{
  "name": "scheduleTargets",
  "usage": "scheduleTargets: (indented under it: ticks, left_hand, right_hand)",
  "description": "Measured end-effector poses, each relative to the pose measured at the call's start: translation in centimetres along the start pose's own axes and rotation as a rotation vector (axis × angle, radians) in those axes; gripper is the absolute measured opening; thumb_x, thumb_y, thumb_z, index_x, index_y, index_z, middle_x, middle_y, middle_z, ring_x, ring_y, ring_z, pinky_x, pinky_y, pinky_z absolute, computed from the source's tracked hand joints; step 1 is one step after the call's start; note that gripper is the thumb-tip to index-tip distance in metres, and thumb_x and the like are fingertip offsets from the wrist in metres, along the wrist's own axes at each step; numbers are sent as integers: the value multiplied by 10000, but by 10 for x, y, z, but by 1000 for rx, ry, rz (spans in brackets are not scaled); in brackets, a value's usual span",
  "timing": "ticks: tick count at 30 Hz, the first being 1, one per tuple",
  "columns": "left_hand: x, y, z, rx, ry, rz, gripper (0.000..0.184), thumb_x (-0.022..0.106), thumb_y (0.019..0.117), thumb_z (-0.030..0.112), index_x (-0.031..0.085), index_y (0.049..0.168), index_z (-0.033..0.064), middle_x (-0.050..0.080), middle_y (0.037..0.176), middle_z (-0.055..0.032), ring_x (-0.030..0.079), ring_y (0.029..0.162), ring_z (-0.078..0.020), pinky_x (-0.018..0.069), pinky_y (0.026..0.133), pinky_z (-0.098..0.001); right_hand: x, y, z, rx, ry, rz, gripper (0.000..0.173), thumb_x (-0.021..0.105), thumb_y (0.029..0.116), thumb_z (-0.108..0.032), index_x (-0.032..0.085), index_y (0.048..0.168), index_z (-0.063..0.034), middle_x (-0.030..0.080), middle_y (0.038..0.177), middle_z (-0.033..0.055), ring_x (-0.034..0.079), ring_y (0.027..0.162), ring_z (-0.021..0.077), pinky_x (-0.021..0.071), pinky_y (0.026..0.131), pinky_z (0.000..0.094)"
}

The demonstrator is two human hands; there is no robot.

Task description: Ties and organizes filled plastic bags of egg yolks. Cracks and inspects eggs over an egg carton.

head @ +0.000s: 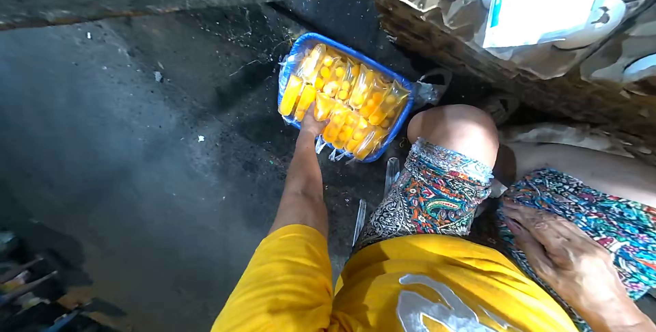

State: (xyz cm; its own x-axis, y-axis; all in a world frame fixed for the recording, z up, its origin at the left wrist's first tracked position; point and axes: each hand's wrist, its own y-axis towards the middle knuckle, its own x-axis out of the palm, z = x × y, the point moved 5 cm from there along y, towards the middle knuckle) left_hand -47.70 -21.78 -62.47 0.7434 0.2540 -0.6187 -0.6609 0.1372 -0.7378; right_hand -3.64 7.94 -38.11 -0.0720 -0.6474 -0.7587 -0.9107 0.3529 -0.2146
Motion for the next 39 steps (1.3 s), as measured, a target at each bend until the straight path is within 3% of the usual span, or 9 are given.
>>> scheduleTargets:
  ticks: [4, 7, 11, 15, 18, 20, 25, 32, 39]
  left_hand:
    - [2, -7, 4, -8, -68, -26, 776, 704, 958, 89, 302, 1618, 157, 402, 1601, -182, 425, 1459, -353, 368, 1183, -549]
    - [6, -6, 5, 49, -84, -86, 787, 700, 963, 80, 278, 1624, 137, 391, 1608, -180, 417, 1468, -330, 373, 1189, -516]
    - [4, -1, 7, 72, 96, -35, 830, 688, 972, 127, 200, 1643, 113, 320, 1642, -197, 367, 1495, -356, 328, 1211, -539]
    - [1, -2, 13, -19, 104, -19, 859, 649, 971, 86, 141, 1659, 173, 325, 1642, -190, 391, 1478, -377, 358, 1181, -577]
    - [1, -2, 9, -37, 96, -7, 958, 703, 882, 67, 165, 1659, 218, 363, 1621, -192, 401, 1461, -409, 362, 1152, -642]
    - [1, -2, 5, -21, 129, 17, 987, 733, 856, 69, 166, 1656, 183, 356, 1622, -194, 395, 1464, -407, 353, 1154, -647]
    - [3, -6, -10, -28, 109, 62, 938, 767, 876, 134, 226, 1642, 141, 346, 1635, -170, 380, 1480, -378, 350, 1178, -598]
    - [1, -14, -15, -36, 68, 71, 957, 799, 870, 158, 230, 1638, 121, 374, 1605, -210, 411, 1461, -367, 365, 1183, -553]
    - [-3, -28, -30, 1, -9, 34, 758, 720, 956, 170, 333, 1605, 121, 442, 1574, -185, 443, 1448, -337, 368, 1188, -534]
  right_hand:
    - [1, 1, -2, 7, -19, -8, 351, 484, 1046, -210, 739, 1161, 1, 745, 1182, 172, 718, 1096, 347, 552, 962, 446]
    - [1, 2, -1, -7, -18, -5, 352, 483, 1048, -218, 737, 1162, -2, 745, 1182, 170, 719, 1089, 346, 554, 954, 444]
    - [1, 0, 0, -7, -5, -2, 352, 489, 1050, -226, 739, 1164, -6, 744, 1189, 165, 720, 1091, 334, 555, 957, 438]
    - [2, 0, 1, -3, -4, -9, 355, 484, 1050, -222, 739, 1166, -4, 744, 1186, 168, 719, 1092, 335, 555, 959, 441]
    - [2, 1, 1, -6, 2, -14, 355, 482, 1050, -221, 738, 1161, -2, 743, 1186, 171, 718, 1091, 340, 553, 958, 446]
    - [1, 1, 1, -6, 9, -11, 352, 483, 1049, -218, 738, 1160, -3, 743, 1187, 169, 717, 1097, 335, 550, 965, 439]
    - [1, 2, 1, -5, 7, -14, 350, 481, 1048, -216, 737, 1162, -7, 745, 1187, 161, 718, 1096, 330, 550, 963, 432]
    - [1, 4, 0, -9, 18, -18, 354, 479, 1054, -220, 734, 1167, -1, 741, 1194, 169, 713, 1107, 332, 546, 973, 438]
    - [4, 0, -1, -19, -5, -12, 361, 478, 1051, -229, 736, 1170, -5, 741, 1193, 169, 714, 1104, 340, 549, 966, 443]
